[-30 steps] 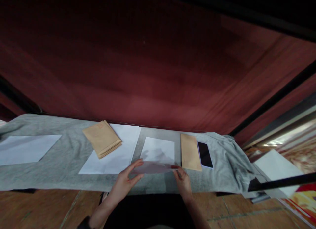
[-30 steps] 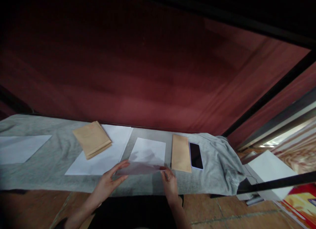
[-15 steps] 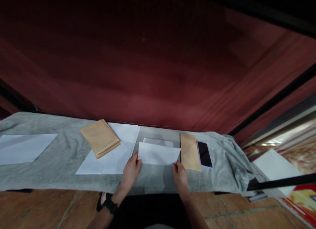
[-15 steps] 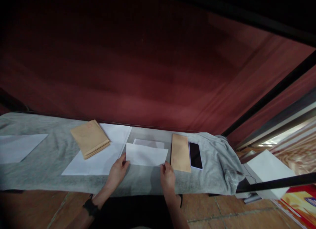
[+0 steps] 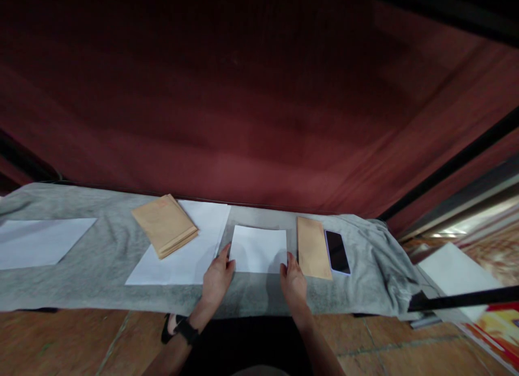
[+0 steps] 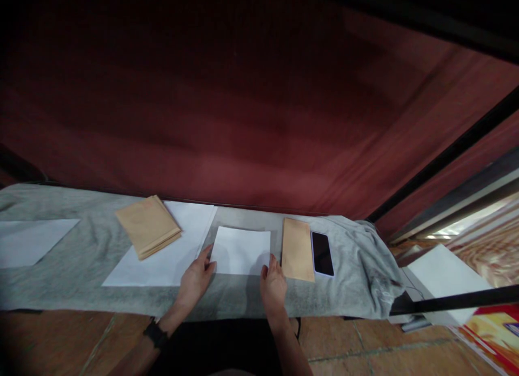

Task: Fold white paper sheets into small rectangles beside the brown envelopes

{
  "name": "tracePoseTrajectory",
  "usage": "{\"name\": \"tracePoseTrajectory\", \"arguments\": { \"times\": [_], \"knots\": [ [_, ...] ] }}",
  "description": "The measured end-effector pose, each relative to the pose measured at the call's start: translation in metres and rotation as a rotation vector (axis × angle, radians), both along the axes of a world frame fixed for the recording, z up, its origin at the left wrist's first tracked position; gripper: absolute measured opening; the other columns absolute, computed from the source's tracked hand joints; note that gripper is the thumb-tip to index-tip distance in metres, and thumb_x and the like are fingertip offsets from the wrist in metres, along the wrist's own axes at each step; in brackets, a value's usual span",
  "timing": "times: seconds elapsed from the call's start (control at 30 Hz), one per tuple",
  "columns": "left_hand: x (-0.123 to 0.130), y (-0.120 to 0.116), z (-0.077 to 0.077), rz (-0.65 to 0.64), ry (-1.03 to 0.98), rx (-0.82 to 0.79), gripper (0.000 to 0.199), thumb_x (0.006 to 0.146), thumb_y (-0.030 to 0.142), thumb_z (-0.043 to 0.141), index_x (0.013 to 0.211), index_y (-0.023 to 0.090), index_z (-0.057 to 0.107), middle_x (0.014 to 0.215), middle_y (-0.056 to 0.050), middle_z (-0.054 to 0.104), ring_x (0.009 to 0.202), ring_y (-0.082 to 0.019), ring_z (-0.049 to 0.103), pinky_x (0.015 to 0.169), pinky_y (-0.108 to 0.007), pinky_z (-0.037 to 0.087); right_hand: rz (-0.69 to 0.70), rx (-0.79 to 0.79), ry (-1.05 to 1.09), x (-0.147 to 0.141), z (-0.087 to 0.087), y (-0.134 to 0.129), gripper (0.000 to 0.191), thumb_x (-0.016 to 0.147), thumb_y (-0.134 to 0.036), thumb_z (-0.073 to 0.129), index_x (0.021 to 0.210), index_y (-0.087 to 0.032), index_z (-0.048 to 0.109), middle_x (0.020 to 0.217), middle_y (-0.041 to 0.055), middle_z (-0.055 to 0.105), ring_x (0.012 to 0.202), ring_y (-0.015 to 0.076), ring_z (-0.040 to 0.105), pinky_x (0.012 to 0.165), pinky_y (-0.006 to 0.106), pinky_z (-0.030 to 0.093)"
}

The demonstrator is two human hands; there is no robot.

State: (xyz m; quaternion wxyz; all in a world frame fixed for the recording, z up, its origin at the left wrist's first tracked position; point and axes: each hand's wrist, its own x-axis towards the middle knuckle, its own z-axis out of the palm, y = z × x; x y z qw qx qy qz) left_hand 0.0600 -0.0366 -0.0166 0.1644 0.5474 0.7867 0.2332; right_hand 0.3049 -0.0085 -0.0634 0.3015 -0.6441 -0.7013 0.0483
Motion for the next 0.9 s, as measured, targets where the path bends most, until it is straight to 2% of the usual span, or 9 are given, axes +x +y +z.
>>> {"name": "tracePoseTrajectory", "arguments": {
  "times": [0.17, 0.27, 0.37, 0.43, 0.53, 0.6, 0.7, 0.9],
  "knots": [
    [0.000, -0.001, 0.002, -0.030, 0.091, -0.040, 0.051, 0.096, 0.025, 0.046, 0.147, 0.018, 0.044, 0.103, -0.009, 0.072, 0.089, -0.023, 0.070, 0.076, -0.031, 0.051, -0.011, -0.003, -0.062, -0.001, -0.001, 0.000, 0.040, 0.099, -0.022, 0.037, 0.136, -0.015, 0.052, 0.113, 0.0156, 0.069, 0.104, 0.0268, 0.067, 0.087, 0.037, 0.052],
    [0.002, -0.003, 0.001, -0.068, 0.188, 0.044, 0.049, 0.096, 0.022, 0.041, 0.144, 0.015, 0.049, 0.115, -0.014, 0.069, 0.099, -0.025, 0.068, 0.086, -0.036, 0.052, -0.003, 0.052, -0.069, -0.001, 0.004, 0.000, 0.044, 0.099, -0.022, 0.036, 0.140, -0.015, 0.051, 0.114, 0.0170, 0.067, 0.105, 0.0295, 0.064, 0.090, 0.044, 0.052],
    [0.013, 0.000, -0.004, -0.173, 0.283, 0.201, 0.049, 0.096, 0.021, 0.039, 0.143, 0.015, 0.050, 0.131, -0.017, 0.062, 0.119, -0.028, 0.061, 0.102, -0.042, 0.047, 0.098, 0.111, -0.017, -0.014, 0.011, 0.001, 0.048, 0.100, -0.022, 0.036, 0.146, -0.016, 0.046, 0.129, 0.0176, 0.062, 0.117, 0.0300, 0.059, 0.099, 0.050, 0.049],
    [0.027, 0.007, -0.011, -0.285, 0.299, 0.265, 0.049, 0.098, 0.024, 0.039, 0.145, 0.015, 0.049, 0.146, -0.016, 0.054, 0.135, -0.029, 0.049, 0.111, -0.044, 0.041, 0.193, 0.103, 0.031, -0.031, 0.015, 0.004, 0.048, 0.102, -0.024, 0.035, 0.148, -0.018, 0.045, 0.143, 0.0157, 0.055, 0.131, 0.0275, 0.051, 0.105, 0.049, 0.046],
    [0.048, 0.019, -0.025, -0.399, 0.374, 0.212, 0.053, 0.097, 0.020, 0.037, 0.149, 0.013, 0.044, 0.158, -0.013, 0.043, 0.148, -0.026, 0.035, 0.119, -0.044, 0.032, 0.326, 0.011, 0.022, -0.061, 0.019, 0.010, 0.048, 0.105, -0.027, 0.031, 0.148, -0.015, 0.047, 0.154, 0.0128, 0.047, 0.143, 0.0220, 0.039, 0.115, 0.043, 0.039],
    [0.056, 0.027, -0.034, -0.414, 0.442, 0.151, 0.056, 0.096, 0.016, 0.035, 0.151, 0.012, 0.041, 0.159, -0.013, 0.042, 0.149, -0.024, 0.033, 0.122, -0.043, 0.028, 0.387, -0.045, -0.010, -0.074, 0.021, 0.015, 0.049, 0.106, -0.028, 0.028, 0.149, -0.014, 0.047, 0.156, 0.0108, 0.045, 0.146, 0.0199, 0.036, 0.119, 0.042, 0.033],
    [0.057, 0.036, -0.041, -0.417, 0.497, 0.117, 0.057, 0.096, 0.016, 0.034, 0.152, 0.012, 0.041, 0.160, -0.013, 0.039, 0.150, -0.022, 0.032, 0.124, -0.043, 0.023, 0.390, -0.085, -0.063, -0.079, 0.021, 0.024, 0.049, 0.107, -0.031, 0.026, 0.151, -0.016, 0.044, 0.156, 0.0090, 0.045, 0.146, 0.0192, 0.036, 0.122, 0.042, 0.028],
    [0.047, 0.048, -0.040, -0.377, 0.537, 0.100, 0.056, 0.099, 0.020, 0.026, 0.152, 0.009, 0.040, 0.161, -0.013, 0.036, 0.151, -0.023, 0.030, 0.123, -0.045, 0.025, 0.310, -0.079, -0.194, -0.069, 0.013, 0.041, 0.048, 0.108, -0.035, 0.031, 0.150, -0.019, 0.046, 0.158, 0.0096, 0.040, 0.147, 0.0232, 0.035, 0.121, 0.045, 0.025]
  ]
}}
